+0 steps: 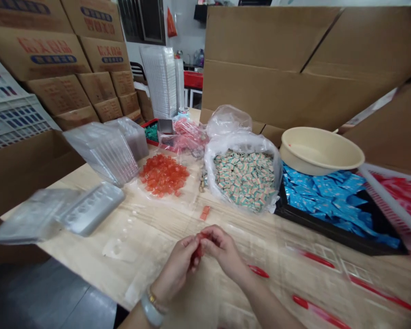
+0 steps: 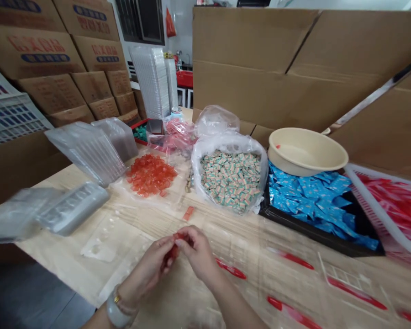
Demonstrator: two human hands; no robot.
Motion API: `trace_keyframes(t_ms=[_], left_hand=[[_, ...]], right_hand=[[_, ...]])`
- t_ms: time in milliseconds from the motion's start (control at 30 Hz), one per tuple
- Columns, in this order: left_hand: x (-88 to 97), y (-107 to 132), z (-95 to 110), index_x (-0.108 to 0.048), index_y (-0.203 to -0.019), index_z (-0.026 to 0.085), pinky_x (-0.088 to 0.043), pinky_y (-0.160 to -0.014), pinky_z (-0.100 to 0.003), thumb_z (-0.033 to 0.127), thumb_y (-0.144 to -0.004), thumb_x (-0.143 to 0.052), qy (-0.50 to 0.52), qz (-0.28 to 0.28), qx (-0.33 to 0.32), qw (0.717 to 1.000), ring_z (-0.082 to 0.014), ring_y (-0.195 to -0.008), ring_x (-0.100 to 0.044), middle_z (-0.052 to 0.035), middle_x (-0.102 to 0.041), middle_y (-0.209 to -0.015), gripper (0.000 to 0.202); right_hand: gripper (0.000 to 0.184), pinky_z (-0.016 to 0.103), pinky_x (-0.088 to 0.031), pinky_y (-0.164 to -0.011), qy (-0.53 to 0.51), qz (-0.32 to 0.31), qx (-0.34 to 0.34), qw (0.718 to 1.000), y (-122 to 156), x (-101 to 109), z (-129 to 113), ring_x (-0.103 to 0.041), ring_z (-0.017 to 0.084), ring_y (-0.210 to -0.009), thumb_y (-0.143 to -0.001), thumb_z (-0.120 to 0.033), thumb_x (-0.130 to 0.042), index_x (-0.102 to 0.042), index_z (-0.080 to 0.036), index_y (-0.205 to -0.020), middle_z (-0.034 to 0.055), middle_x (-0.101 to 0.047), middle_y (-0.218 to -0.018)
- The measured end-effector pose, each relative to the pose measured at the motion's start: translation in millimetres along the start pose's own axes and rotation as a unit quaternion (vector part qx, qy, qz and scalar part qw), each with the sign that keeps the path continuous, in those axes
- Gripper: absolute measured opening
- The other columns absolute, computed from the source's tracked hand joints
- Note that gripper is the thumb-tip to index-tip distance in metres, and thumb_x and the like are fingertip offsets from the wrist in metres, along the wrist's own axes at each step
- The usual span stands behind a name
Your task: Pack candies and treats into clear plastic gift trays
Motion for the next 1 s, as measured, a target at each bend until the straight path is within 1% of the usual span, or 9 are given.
trace_keyframes(t_ms=[67,167,233,300,433,567,733,867,1000], left_hand=[[11.2,-1,4,-0.054,-0.080,0.013,-0.030,-0.041,-0.017,0.037,-0.064,-0.061,0.054,0.012,0.004,0.998,-0.0056,-0.047,-0.044,0.0032,-0.051,-0.060,0.030],[24.0,-2,5,-0.054,-0.086,0.013,-0.038,-0.048,-0.018,0.021,-0.059,-0.066,0.110,0.022,0.018,0.994,-0.0081,-0.056,-0.051,0.0001,-0.058,-0.070,0.030],[29.5,-3,6,-0.055,-0.085,0.013,-0.040,-0.050,-0.019,0.017,-0.061,-0.065,0.127,0.029,0.018,0.991,-0.0089,-0.059,-0.053,-0.0008,-0.059,-0.071,0.026],[32.4,-5,6,-0.056,-0.084,0.013,-0.043,-0.053,-0.019,0.013,-0.064,-0.063,0.145,0.034,0.017,0.989,-0.0089,-0.061,-0.054,-0.0013,-0.059,-0.071,0.021],[32.6,-9,3,-0.056,-0.080,0.013,-0.044,-0.056,-0.017,0.005,-0.067,-0.059,0.202,0.036,0.040,0.978,-0.0063,-0.056,-0.054,-0.0003,-0.059,-0.067,0.015],[24.0,-9,3,-0.058,-0.084,0.013,-0.040,-0.049,-0.015,0.010,-0.068,-0.060,0.193,0.008,0.042,0.980,-0.0051,-0.052,-0.051,-0.0009,-0.060,-0.069,0.017],[10.8,-1,0,-0.059,-0.089,0.012,-0.031,-0.044,-0.016,0.020,-0.066,-0.062,0.143,-0.040,0.029,0.989,-0.0046,-0.050,-0.046,-0.0004,-0.059,-0.068,0.024],[35.2,9,-2,-0.058,-0.089,0.013,-0.039,-0.055,-0.021,0.018,-0.066,-0.056,0.151,0.037,0.005,0.988,-0.0086,-0.061,-0.052,-0.0038,-0.061,-0.084,0.024],[47.6,16,-1,-0.057,-0.089,0.013,-0.042,-0.070,-0.026,0.012,-0.062,-0.057,0.139,0.061,-0.005,0.988,-0.0144,-0.078,-0.055,-0.0051,-0.060,-0.087,0.026]], right_hand=[[0.008,0.027,-0.043,-0.066,0.134,0.019,0.022,0.991,-16,5,-5,-0.053,0.015,-0.072,-0.077,-0.019,-0.049,-0.055,-0.017,-0.082,0.0034,-0.055,-0.077],[0.011,0.027,-0.042,-0.069,0.367,-0.032,0.012,0.929,-37,-10,6,-0.054,0.017,-0.079,-0.076,-0.011,-0.047,-0.057,-0.015,-0.081,0.0078,-0.057,-0.086],[0.011,0.026,-0.043,-0.064,0.445,-0.091,-0.011,0.891,-44,-26,24,-0.056,0.017,-0.074,-0.075,-0.010,-0.047,-0.057,-0.014,-0.079,0.0093,-0.058,-0.086],[0.012,0.025,-0.043,-0.060,0.469,-0.114,-0.024,0.876,-45,-35,37,-0.056,0.018,-0.071,-0.075,-0.011,-0.048,-0.058,-0.013,-0.081,0.0099,-0.059,-0.085],[0.019,0.025,-0.043,-0.062,0.436,-0.098,-0.037,0.894,-39,-30,37,-0.057,0.017,-0.073,-0.075,-0.009,-0.046,-0.055,-0.013,-0.092,0.0090,-0.059,-0.084],[0.029,0.024,-0.043,-0.062,0.320,-0.047,-0.011,0.946,-18,-15,7,-0.055,0.015,-0.067,-0.074,-0.010,-0.048,-0.050,-0.016,-0.103,0.0048,-0.058,-0.078],[0.016,0.023,-0.044,-0.065,0.182,-0.061,0.043,0.980,11,-20,-10,-0.056,0.013,-0.074,-0.079,-0.015,-0.047,-0.057,-0.020,-0.091,0.0025,-0.060,-0.079],[0.015,0.025,-0.043,-0.067,0.263,-0.007,0.024,0.964,4,-16,10,-0.055,0.015,-0.075,-0.080,-0.016,-0.046,-0.057,-0.017,-0.090,0.0051,-0.060,-0.080],[0.014,0.027,-0.043,-0.067,0.422,-0.057,-0.013,0.905,-16,-40,31,-0.055,0.018,-0.075,-0.079,-0.014,-0.047,-0.059,-0.014,-0.084,0.0087,-0.060,-0.082]])
Point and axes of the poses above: each hand's wrist, its own y-axis away from the middle knuckle, its own x-axis out of the back of the hand, z = x × y, the point moved 10 cm from there along -y, towards the middle knuckle
